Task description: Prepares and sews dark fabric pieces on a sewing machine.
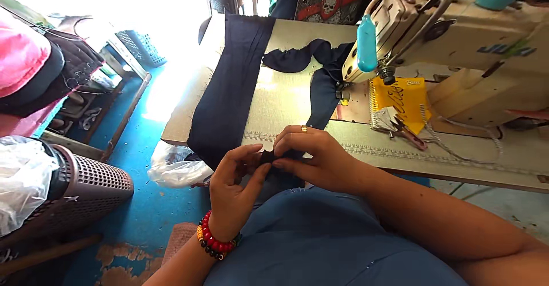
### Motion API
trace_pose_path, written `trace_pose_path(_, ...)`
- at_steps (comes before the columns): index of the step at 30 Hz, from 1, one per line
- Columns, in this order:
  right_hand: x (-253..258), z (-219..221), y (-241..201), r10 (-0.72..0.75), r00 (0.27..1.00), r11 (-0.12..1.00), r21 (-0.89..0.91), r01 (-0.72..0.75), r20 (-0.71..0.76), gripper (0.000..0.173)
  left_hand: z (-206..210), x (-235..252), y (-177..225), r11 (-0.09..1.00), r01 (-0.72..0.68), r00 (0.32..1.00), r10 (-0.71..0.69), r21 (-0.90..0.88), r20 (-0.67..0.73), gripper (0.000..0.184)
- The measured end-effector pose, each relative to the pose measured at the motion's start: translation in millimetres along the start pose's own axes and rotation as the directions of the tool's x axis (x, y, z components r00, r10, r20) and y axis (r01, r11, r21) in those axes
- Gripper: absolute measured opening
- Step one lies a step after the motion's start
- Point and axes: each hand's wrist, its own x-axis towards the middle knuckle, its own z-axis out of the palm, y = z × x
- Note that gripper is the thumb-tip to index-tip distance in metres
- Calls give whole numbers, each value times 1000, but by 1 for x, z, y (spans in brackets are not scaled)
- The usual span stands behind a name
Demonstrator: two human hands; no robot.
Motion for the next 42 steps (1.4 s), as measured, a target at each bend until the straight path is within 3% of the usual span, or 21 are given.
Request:
trace_pose_path(8, -7, -6, -11, -12, 993, 998, 63, 20, -120, 5, 8, 5, 10, 999, -30, 1000, 30, 32, 0, 28)
trace_pose_path(19, -18, -25, -29, -29, 974, 995, 87, 50, -225, 3, 18, 15, 21, 966, -214, 975, 203, 145, 86, 16)
trace_pose_path(25, -26, -26, -38, -53, 950, 997, 34, 66, -308, 4, 28, 19, 31, 989, -132, 985, 124, 64, 117, 25)
trace_pose_path(31, -33, -25, -38, -71, 931, 997, -12, 72, -358, 3, 34, 20, 32, 975, -200, 976, 189, 98, 107, 9)
trace_pose_path(35, -35, -26, -38, -49, 925, 999, 0, 53, -376, 4, 37, 21, 31, 952, -256, 964, 239, 165, 116, 10)
trace_pose_path(38, -37, -30, -40, -30, 932, 1000, -18, 25, -362, 16, 38, 22, 31, 931, -304, 950, 280, 203, 136, 10)
trace_pose_path(42, -39, -42, -48, -79, 955, 983, -184, 27, -285, 18, 38, 25, 36, 883, -394, 915, 349, 256, 203, 11)
